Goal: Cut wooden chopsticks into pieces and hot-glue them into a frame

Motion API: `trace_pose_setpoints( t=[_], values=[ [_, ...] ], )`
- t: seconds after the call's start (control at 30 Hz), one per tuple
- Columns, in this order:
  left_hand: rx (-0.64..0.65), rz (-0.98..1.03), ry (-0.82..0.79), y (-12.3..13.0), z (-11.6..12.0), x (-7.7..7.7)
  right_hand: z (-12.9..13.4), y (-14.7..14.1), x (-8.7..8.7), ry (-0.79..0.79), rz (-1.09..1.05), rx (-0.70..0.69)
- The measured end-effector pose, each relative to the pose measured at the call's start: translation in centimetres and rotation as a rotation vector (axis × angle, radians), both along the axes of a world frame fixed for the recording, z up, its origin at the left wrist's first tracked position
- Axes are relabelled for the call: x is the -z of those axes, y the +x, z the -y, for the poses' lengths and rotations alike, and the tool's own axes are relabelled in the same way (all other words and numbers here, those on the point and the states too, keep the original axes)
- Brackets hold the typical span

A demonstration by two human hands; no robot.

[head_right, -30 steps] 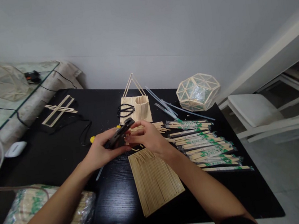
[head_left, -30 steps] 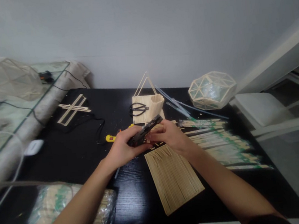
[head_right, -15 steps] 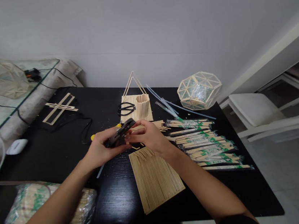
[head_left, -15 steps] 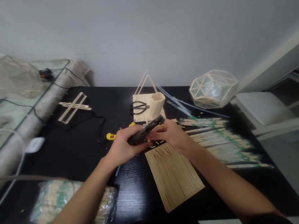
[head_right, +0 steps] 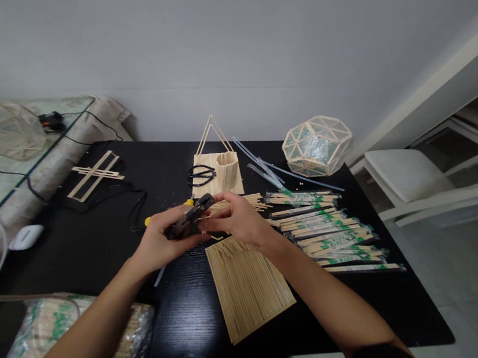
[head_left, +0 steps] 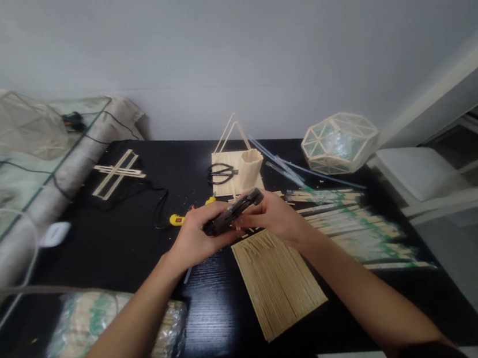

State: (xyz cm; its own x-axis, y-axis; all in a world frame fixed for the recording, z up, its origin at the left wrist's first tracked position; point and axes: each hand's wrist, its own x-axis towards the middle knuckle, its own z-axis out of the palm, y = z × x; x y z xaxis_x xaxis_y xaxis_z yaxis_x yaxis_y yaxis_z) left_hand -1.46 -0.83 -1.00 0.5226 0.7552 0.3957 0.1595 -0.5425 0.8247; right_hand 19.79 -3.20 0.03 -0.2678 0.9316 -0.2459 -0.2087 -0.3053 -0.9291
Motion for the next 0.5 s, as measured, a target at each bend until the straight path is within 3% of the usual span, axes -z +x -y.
trace_pose_setpoints(
  t=[0.27,0.5],
  values=[
    [-0.007,0.008,0.001,-0.18,0.0,0.02,0.05,0.03,-0.44,0.095,0.098,0.061],
    [-0.137,-0.004,-0.053,0.12,0.08,-0.34,-0.13,0.39,-0.82,0.076,0.098,0.127]
  ],
)
